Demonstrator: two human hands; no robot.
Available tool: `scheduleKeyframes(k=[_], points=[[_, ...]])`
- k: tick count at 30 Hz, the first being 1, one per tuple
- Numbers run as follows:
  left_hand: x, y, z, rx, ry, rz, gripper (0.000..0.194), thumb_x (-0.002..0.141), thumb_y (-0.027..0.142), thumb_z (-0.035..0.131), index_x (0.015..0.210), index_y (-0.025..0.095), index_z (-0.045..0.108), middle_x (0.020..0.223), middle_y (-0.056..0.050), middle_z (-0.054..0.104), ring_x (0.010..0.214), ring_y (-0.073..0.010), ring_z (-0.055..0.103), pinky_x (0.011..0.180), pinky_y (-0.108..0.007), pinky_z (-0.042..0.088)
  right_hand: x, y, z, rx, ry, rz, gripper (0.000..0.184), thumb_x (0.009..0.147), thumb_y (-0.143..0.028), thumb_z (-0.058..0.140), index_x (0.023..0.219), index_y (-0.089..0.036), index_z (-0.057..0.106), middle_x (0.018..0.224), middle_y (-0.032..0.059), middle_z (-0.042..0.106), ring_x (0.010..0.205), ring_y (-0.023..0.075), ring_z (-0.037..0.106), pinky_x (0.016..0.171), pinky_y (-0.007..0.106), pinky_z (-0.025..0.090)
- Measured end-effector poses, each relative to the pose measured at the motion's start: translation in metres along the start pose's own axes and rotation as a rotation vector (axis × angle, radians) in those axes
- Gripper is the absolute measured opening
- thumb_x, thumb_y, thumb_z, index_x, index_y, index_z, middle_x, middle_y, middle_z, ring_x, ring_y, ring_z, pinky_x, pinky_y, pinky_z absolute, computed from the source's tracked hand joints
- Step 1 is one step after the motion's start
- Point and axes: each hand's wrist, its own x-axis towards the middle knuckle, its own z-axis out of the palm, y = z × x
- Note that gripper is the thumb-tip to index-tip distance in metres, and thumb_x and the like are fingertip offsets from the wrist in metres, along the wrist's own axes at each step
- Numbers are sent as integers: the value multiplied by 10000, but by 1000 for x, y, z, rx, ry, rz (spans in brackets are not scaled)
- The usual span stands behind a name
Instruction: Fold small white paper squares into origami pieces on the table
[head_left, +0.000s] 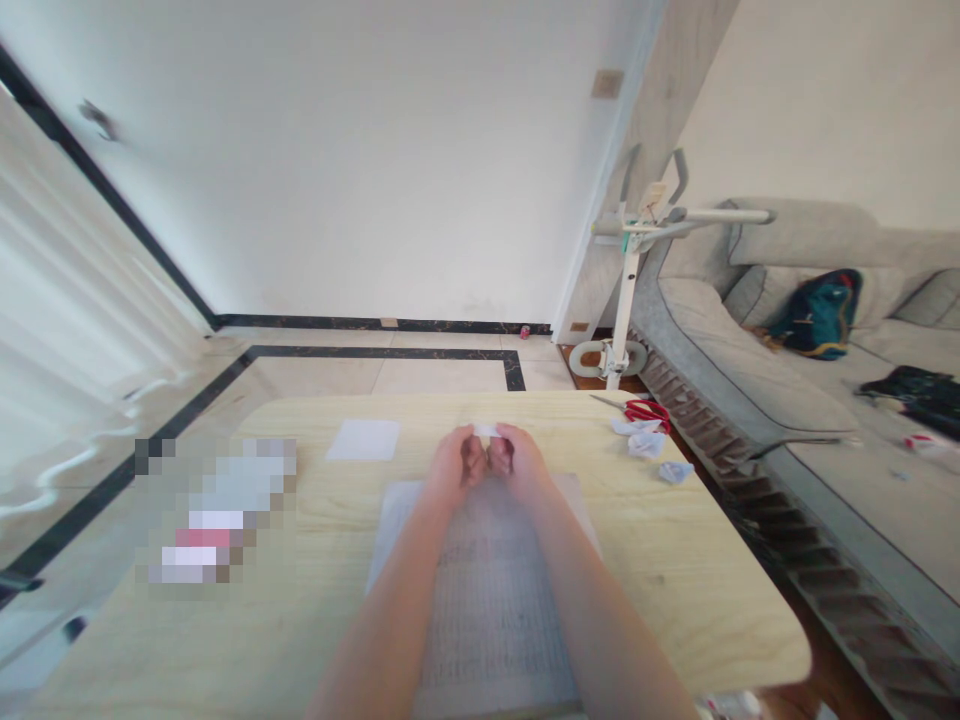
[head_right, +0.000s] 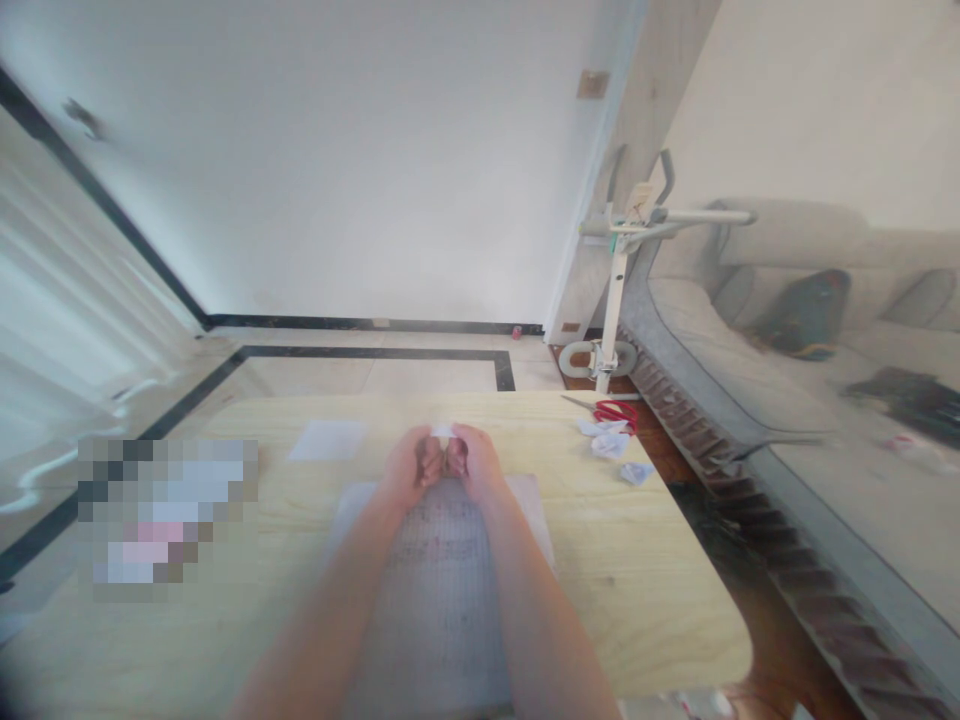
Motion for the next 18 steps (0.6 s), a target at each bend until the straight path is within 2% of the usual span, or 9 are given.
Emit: scheduleKeyframes(k=[5, 12, 18], points=[[-1, 2, 0, -109, -7, -8, 358, 747, 348, 459, 449, 182, 350, 361, 58, 249, 287, -62, 279, 301, -197, 153, -1, 0, 0, -21, 11, 2, 415, 711, -406, 552, 406, -196, 365, 320, -75, 277, 304, 61, 249, 369, 234, 162], [-1, 4, 0, -135, -20, -25, 338, 747, 335, 448, 459, 181, 362, 363, 51, 256, 284, -71, 291, 299, -198, 170, 0, 0, 0, 30, 5, 39, 436, 734, -451, 516, 412, -196, 371, 330, -69, 274, 313, 65, 248, 370, 234, 165], [-1, 4, -1, -138, -27, -6, 348, 741, 361, 459, 460, 180, 361, 370, 51, 258, 289, -69, 288, 297, -195, 166, 2, 2, -2, 77, -16, 65, 393, 723, -397, 506, 407, -199, 381, 326, -63, 289, 312, 71, 247, 370, 243, 169]])
